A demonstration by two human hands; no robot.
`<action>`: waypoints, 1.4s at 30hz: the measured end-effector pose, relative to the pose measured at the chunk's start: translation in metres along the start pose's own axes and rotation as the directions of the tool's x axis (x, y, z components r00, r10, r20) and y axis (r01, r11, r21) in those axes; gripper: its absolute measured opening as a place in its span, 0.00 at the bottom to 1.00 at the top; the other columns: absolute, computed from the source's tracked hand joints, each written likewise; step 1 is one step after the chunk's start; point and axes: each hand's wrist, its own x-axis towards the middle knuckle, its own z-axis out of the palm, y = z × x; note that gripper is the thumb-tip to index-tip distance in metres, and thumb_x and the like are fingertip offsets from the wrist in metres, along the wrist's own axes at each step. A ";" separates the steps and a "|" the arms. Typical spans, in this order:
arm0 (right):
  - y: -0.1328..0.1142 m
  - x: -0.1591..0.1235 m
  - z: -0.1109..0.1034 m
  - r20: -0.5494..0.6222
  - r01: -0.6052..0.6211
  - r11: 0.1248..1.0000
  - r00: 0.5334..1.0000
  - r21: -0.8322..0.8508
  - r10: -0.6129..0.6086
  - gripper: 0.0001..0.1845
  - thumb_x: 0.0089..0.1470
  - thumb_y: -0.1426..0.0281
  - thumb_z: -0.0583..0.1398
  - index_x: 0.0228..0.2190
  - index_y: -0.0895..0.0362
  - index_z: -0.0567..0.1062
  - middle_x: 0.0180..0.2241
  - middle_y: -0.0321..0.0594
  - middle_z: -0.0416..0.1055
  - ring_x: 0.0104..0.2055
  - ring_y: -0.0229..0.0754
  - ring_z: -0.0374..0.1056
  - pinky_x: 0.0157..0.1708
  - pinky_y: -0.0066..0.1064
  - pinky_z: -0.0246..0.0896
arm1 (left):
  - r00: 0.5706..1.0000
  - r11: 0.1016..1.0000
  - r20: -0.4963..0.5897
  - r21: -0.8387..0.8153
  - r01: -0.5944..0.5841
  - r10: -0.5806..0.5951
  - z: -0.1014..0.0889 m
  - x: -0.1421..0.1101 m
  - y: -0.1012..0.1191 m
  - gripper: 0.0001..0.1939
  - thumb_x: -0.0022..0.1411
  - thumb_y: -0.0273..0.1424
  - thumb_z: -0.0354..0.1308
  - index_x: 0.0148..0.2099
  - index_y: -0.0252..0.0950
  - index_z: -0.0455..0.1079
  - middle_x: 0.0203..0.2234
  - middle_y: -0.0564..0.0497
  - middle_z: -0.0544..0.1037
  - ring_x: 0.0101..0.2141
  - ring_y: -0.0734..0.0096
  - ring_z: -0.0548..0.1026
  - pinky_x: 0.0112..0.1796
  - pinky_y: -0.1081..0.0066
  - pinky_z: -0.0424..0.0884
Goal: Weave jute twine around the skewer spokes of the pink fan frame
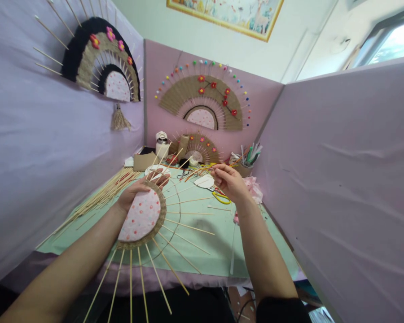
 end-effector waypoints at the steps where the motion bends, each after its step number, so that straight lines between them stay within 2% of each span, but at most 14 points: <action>1: 0.004 -0.004 -0.003 -0.012 -0.017 1.000 1.000 0.018 0.017 0.12 0.40 0.67 0.69 0.31 0.53 0.77 0.27 0.35 0.69 0.22 0.31 0.52 0.21 0.26 0.50 | 1.000 1.000 -0.004 -0.001 -0.010 0.010 0.000 0.000 0.001 0.37 0.49 0.15 0.53 0.62 0.38 0.59 0.56 0.45 0.70 0.59 0.65 0.64 0.53 0.68 0.65; 6: 0.032 -0.020 -0.016 -0.038 -0.109 0.990 0.993 0.089 0.112 0.13 0.39 0.68 0.70 0.30 0.55 0.77 0.25 0.34 0.69 0.21 0.28 0.50 0.18 0.23 0.45 | 0.999 0.999 -0.013 -0.013 -0.034 0.034 -0.001 0.000 0.003 0.36 0.50 0.15 0.51 0.62 0.37 0.60 0.56 0.45 0.71 0.59 0.65 0.64 0.53 0.69 0.65; 9: 0.047 -0.028 -0.016 -0.029 -0.144 0.986 0.989 0.088 0.147 0.14 0.39 0.68 0.70 0.32 0.56 0.78 0.24 0.35 0.70 0.20 0.27 0.49 0.17 0.22 0.40 | 0.997 0.998 -0.046 -0.011 -0.061 0.061 -0.001 0.000 0.004 0.38 0.50 0.15 0.51 0.64 0.37 0.58 0.55 0.45 0.72 0.57 0.62 0.66 0.54 0.66 0.65; 14: 0.068 -0.039 0.004 -0.034 -0.154 0.987 0.987 0.044 0.155 0.15 0.41 0.68 0.69 0.35 0.55 0.78 0.24 0.35 0.70 0.19 0.27 0.46 0.18 0.25 0.35 | 0.992 0.995 -0.101 -0.048 -0.084 0.079 -0.002 0.002 0.008 0.38 0.51 0.15 0.51 0.64 0.37 0.58 0.54 0.44 0.73 0.52 0.59 0.72 0.51 0.64 0.69; 18: 0.080 -0.043 0.027 0.029 -0.186 0.974 0.981 -0.126 0.191 0.13 0.42 0.66 0.68 0.32 0.58 0.79 0.24 0.37 0.71 0.19 0.28 0.47 0.19 0.27 0.35 | 0.980 0.988 -0.175 -0.105 -0.111 0.091 -0.003 0.005 0.010 0.36 0.50 0.15 0.51 0.63 0.37 0.60 0.54 0.44 0.73 0.51 0.58 0.74 0.48 0.63 0.72; 22: 0.081 -0.046 0.039 0.105 -0.219 0.955 0.964 -0.202 0.243 0.13 0.44 0.64 0.67 0.32 0.59 0.79 0.24 0.37 0.70 0.21 0.29 0.51 0.21 0.27 0.40 | 0.964 0.982 -0.243 -0.125 -0.140 0.107 -0.002 0.006 0.012 0.34 0.49 0.14 0.49 0.60 0.34 0.64 0.51 0.42 0.75 0.50 0.57 0.74 0.48 0.61 0.72; 28: 0.072 -0.050 0.031 0.056 -0.260 0.946 0.960 -0.194 0.276 0.17 0.42 0.63 0.67 0.35 0.58 0.78 0.24 0.36 0.69 0.20 0.28 0.47 0.21 0.27 0.34 | 0.957 0.981 -0.274 -0.136 -0.140 0.099 0.001 0.004 0.017 0.35 0.49 0.13 0.49 0.60 0.35 0.64 0.48 0.43 0.77 0.48 0.58 0.76 0.48 0.60 0.72; 32: 0.066 -0.053 0.028 0.055 -0.273 0.938 0.955 -0.216 0.291 0.18 0.43 0.62 0.67 0.36 0.58 0.77 0.24 0.36 0.68 0.20 0.29 0.47 0.21 0.27 0.34 | 0.961 0.982 -0.253 -0.119 -0.146 0.112 -0.004 0.003 0.019 0.36 0.49 0.14 0.48 0.61 0.35 0.63 0.49 0.43 0.76 0.49 0.57 0.75 0.48 0.60 0.72; 39: 0.069 -0.049 0.025 0.003 -0.240 0.953 0.970 -0.184 0.244 0.16 0.40 0.65 0.68 0.34 0.58 0.77 0.18 0.28 0.55 0.19 0.29 0.44 0.21 0.27 0.34 | 0.972 0.982 -0.199 -0.116 -0.148 0.123 -0.010 0.001 0.020 0.38 0.50 0.14 0.47 0.64 0.37 0.58 0.53 0.43 0.73 0.52 0.58 0.72 0.48 0.62 0.72; 42: 0.068 -0.044 0.019 -0.018 -0.193 0.966 0.981 -0.173 0.192 0.16 0.41 0.62 0.68 0.32 0.58 0.78 0.18 0.28 0.54 0.20 0.30 0.45 0.21 0.27 0.37 | 0.972 0.985 -0.207 -0.106 -0.138 0.114 -0.010 -0.001 0.019 0.39 0.50 0.14 0.48 0.64 0.37 0.58 0.53 0.44 0.74 0.52 0.58 0.72 0.50 0.62 0.71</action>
